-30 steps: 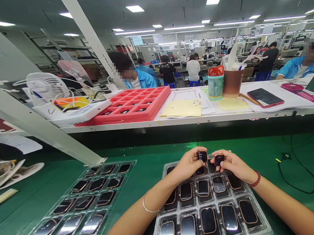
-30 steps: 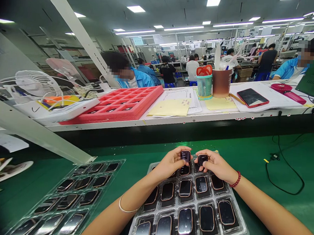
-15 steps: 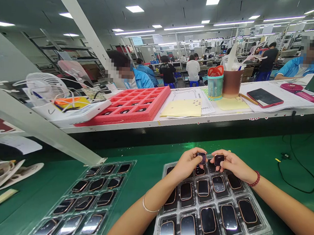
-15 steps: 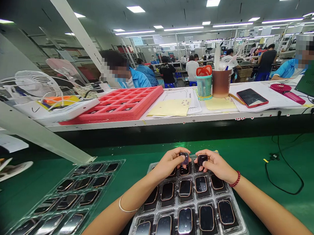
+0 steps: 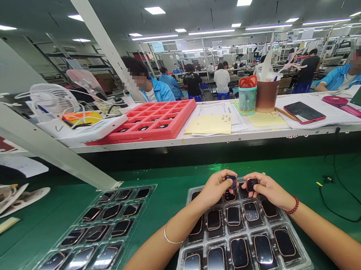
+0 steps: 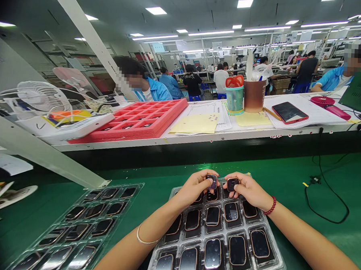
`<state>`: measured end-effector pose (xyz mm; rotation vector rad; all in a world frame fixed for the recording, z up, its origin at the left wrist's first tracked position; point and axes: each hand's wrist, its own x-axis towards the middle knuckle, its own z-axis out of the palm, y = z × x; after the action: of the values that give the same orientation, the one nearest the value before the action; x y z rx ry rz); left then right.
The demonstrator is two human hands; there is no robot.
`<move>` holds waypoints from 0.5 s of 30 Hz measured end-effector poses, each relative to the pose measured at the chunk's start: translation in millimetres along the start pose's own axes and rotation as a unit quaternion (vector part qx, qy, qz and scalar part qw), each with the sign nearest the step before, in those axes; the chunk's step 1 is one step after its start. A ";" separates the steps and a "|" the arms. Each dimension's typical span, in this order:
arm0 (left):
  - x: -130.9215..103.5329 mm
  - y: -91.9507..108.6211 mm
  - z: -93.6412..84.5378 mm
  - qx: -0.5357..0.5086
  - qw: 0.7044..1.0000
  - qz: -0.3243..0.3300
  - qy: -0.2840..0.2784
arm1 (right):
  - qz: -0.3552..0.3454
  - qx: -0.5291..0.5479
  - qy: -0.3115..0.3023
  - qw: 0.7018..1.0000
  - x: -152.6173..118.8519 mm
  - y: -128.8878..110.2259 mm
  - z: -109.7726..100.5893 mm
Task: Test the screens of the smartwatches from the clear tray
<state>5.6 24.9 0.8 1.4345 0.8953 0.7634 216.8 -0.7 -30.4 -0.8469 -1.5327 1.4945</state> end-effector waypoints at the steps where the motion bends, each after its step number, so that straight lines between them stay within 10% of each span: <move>1: 0.1 -0.3 -0.1 0.000 1.000 0.002 0.000 | 0.002 0.001 0.001 1.000 0.0 -0.5 0.3; 15: 1.0 -2.0 0.4 -0.010 1.000 0.026 0.004 | 0.011 -0.002 0.001 1.000 -0.1 -1.8 0.1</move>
<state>6.3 25.5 -1.2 1.4424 0.8577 0.8149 216.8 -1.0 -28.6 -0.8696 -1.5304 1.5062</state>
